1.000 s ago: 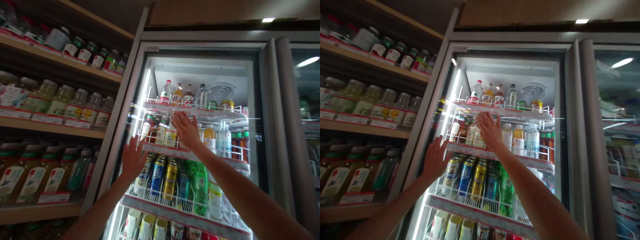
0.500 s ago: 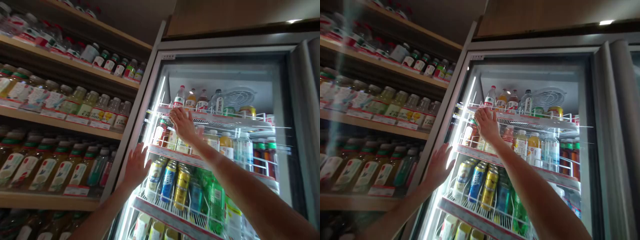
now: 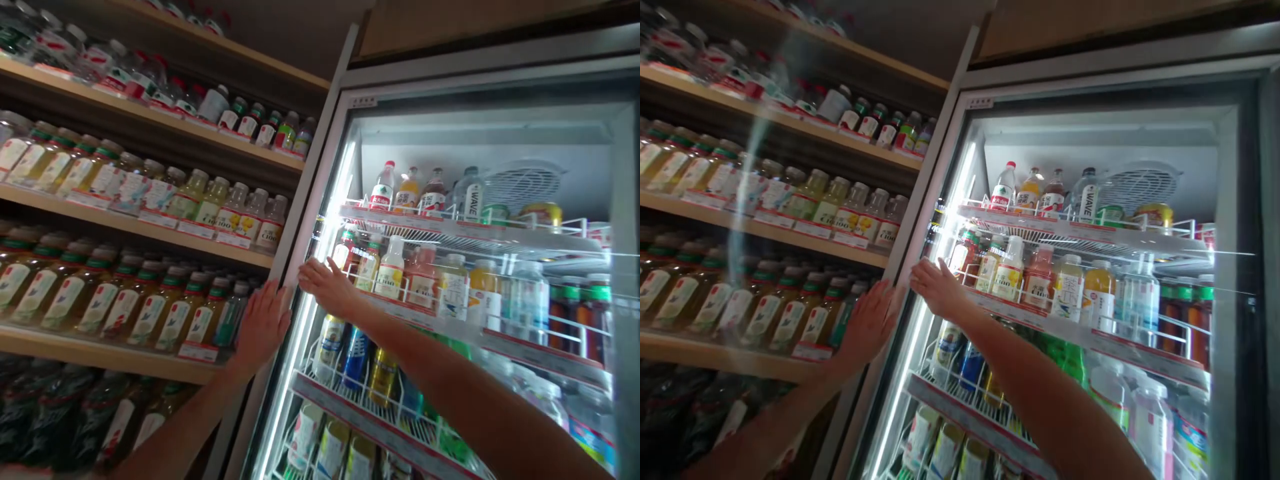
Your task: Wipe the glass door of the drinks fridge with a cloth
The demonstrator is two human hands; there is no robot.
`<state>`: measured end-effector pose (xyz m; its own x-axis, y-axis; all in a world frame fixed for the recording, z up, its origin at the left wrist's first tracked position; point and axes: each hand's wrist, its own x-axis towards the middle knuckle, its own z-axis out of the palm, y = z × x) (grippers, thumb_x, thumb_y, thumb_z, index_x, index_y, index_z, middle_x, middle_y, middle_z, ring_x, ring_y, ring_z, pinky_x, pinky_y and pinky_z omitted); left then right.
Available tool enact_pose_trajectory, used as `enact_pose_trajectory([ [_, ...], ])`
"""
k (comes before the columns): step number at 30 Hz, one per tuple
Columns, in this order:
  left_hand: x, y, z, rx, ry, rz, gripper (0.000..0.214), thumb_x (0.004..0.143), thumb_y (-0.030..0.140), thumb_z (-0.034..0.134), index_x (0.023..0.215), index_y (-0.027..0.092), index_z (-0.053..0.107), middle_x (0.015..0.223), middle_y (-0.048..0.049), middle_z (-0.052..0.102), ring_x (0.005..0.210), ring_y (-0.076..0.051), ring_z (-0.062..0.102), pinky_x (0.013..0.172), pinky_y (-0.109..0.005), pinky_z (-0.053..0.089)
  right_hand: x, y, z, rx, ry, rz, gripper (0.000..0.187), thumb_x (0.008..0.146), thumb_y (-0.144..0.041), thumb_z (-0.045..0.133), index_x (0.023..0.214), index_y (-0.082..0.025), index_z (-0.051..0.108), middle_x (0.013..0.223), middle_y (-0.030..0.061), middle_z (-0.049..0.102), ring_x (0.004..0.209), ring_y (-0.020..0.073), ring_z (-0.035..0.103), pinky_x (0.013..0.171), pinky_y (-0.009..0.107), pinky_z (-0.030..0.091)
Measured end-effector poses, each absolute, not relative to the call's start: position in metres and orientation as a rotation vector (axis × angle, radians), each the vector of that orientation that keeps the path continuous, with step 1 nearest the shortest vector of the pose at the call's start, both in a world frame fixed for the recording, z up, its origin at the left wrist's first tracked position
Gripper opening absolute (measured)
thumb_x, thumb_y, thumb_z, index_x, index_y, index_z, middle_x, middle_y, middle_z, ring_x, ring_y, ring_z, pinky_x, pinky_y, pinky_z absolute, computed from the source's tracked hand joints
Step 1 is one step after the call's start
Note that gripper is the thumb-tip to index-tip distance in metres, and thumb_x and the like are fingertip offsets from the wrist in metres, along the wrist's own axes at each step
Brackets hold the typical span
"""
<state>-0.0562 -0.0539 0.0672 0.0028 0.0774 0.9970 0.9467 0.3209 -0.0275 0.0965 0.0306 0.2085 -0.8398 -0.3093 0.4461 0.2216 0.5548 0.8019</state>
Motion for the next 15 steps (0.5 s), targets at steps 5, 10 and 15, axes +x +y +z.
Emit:
enact_pose_trajectory([
  [5, -0.064, -0.063, 0.057, -1.033, -1.409, -0.942, 0.045, 0.089, 0.033, 0.036, 0.130, 0.017, 0.045, 0.139, -0.0151, 0.043, 0.130, -0.028, 0.039, 0.103, -0.048, 0.035, 0.096, 0.029, 0.177, -0.114, -2.142, -1.127, 0.041, 0.088, -0.018, 0.039, 0.128, -0.025, 0.046, 0.146, 0.0049, 0.036, 0.138, 0.0261, 0.023, 0.108, 0.059, 0.023],
  [10, -0.059, -0.066, 0.052, -1.056, -1.423, -0.953, 0.045, 0.089, 0.034, 0.036, 0.130, 0.017, 0.045, 0.139, -0.0146, 0.044, 0.130, -0.028, 0.039, 0.104, -0.047, 0.034, 0.103, 0.027, 0.131, 0.226, -2.343, -1.253, 0.034, 0.091, -0.020, 0.035, 0.119, -0.024, 0.053, 0.141, 0.0021, 0.044, 0.135, 0.0230, 0.031, 0.108, 0.053, 0.029],
  [15, -0.055, -0.068, 0.048, -1.071, -1.439, -0.979, 0.045, 0.090, 0.033, 0.034, 0.131, 0.016, 0.043, 0.140, -0.0147, 0.042, 0.131, -0.028, 0.037, 0.104, -0.048, 0.033, 0.126, 0.028, 0.129, -0.057, -2.219, -1.145, 0.042, 0.090, -0.018, 0.037, 0.130, -0.023, 0.044, 0.146, 0.0041, 0.037, 0.137, 0.0254, 0.025, 0.108, 0.058, 0.024],
])
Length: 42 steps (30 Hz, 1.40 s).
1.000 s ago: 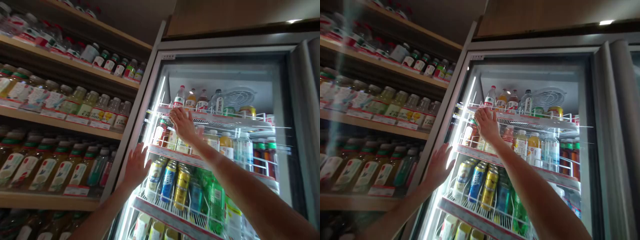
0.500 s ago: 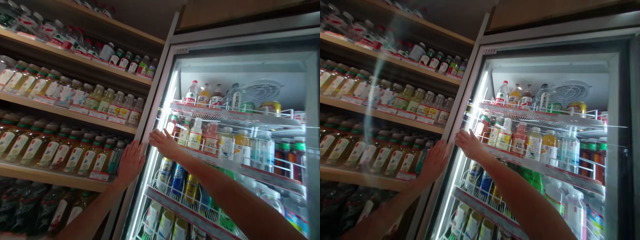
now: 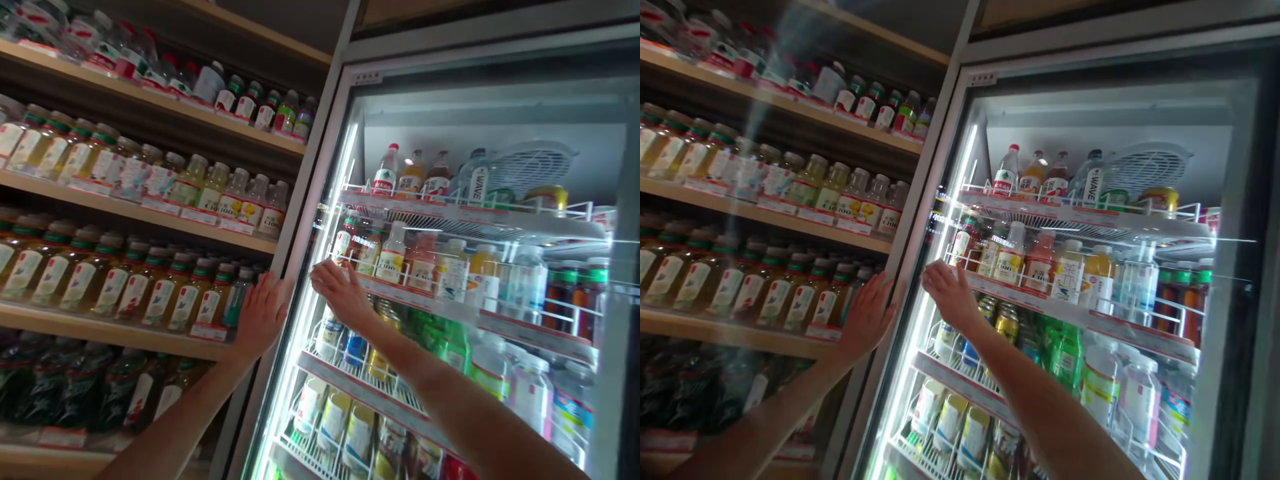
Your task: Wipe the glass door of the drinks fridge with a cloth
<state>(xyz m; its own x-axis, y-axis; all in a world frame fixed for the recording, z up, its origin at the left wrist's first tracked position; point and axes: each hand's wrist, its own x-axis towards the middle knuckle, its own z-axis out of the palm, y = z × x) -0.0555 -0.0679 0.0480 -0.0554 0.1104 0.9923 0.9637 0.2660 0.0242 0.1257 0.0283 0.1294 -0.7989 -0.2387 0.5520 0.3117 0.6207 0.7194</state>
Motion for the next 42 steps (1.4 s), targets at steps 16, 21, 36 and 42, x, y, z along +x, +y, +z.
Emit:
enact_pose_trajectory([
  [16, 0.002, -0.049, 0.047, -1.265, -1.386, -0.943, 0.044, 0.090, 0.032, 0.038, 0.132, 0.016, 0.038, 0.143, -0.0137, 0.037, 0.135, -0.027, 0.031, 0.107, -0.047, 0.030, 0.238, 0.045, 0.094, -0.028, -2.182, -1.363, 0.044, 0.087, -0.025, 0.048, 0.131, -0.030, 0.044, 0.144, -0.0027, 0.039, 0.138, 0.0198, 0.022, 0.116, 0.049, 0.002],
  [21, 0.031, -0.036, 0.051, -1.327, -1.270, -0.963, 0.045, 0.091, 0.031, 0.038, 0.133, 0.016, 0.036, 0.144, -0.0141, 0.035, 0.137, -0.024, 0.026, 0.108, -0.045, 0.028, 0.269, 0.049, 0.126, -0.428, -1.898, -1.262, 0.047, 0.085, -0.021, 0.050, 0.131, -0.027, 0.043, 0.145, 0.0032, 0.038, 0.137, 0.0222, 0.026, 0.113, 0.052, 0.003],
  [36, 0.095, -0.004, 0.063, -1.412, -1.136, -0.997, 0.049, 0.089, 0.030, 0.042, 0.135, 0.016, 0.035, 0.146, -0.0140, 0.032, 0.140, -0.025, 0.017, 0.110, -0.047, 0.024, 0.320, 0.054, 0.117, -0.265, -2.015, -1.401, 0.039, 0.087, -0.022, 0.047, 0.125, -0.029, 0.050, 0.139, 0.0013, 0.046, 0.136, 0.0198, 0.027, 0.114, 0.045, 0.005],
  [42, 0.104, 0.004, 0.066, -1.386, -1.106, -1.001, 0.049, 0.089, 0.031, 0.042, 0.134, 0.015, 0.036, 0.145, -0.0149, 0.033, 0.140, -0.025, 0.015, 0.111, -0.047, 0.021, 0.342, 0.059, 0.107, -0.532, -1.840, -1.252, 0.046, 0.084, -0.019, 0.049, 0.130, -0.025, 0.046, 0.145, 0.0068, 0.038, 0.139, 0.0216, 0.021, 0.113, 0.048, 0.010],
])
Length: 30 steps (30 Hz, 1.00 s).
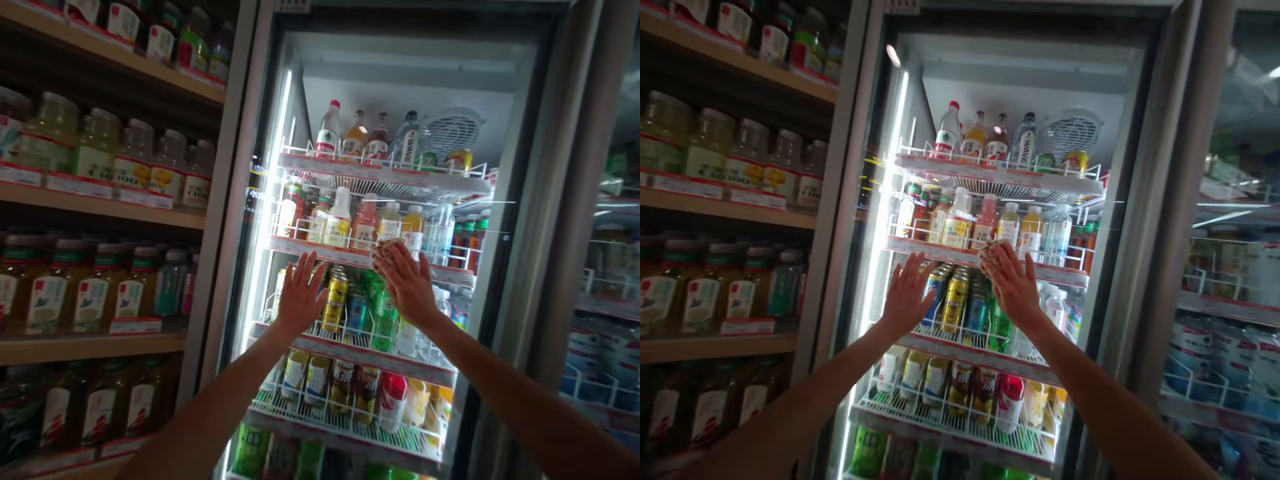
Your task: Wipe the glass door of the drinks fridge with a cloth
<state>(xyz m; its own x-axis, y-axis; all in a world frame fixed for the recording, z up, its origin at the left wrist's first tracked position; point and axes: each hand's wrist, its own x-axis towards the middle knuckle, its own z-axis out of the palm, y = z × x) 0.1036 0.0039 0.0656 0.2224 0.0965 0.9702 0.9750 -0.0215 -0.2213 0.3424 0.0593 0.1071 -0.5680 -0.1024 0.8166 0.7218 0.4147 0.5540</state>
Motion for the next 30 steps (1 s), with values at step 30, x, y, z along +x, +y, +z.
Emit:
enact_pose_trajectory([
  [30, 0.120, 0.031, 0.055, -1.413, -1.046, -1.165, 0.065, 0.086, 0.033, 0.049, 0.144, 0.024, 0.020, 0.151, -0.0099, 0.020, 0.140, -0.026, 0.014, 0.114, -0.050, 0.011, 0.407, 0.066, 0.031, -0.888, -1.256, -0.908, 0.047, 0.089, -0.021, 0.041, 0.136, -0.023, 0.041, 0.144, 0.0145, 0.037, 0.134, 0.0298, 0.033, 0.104, 0.056, 0.027],
])
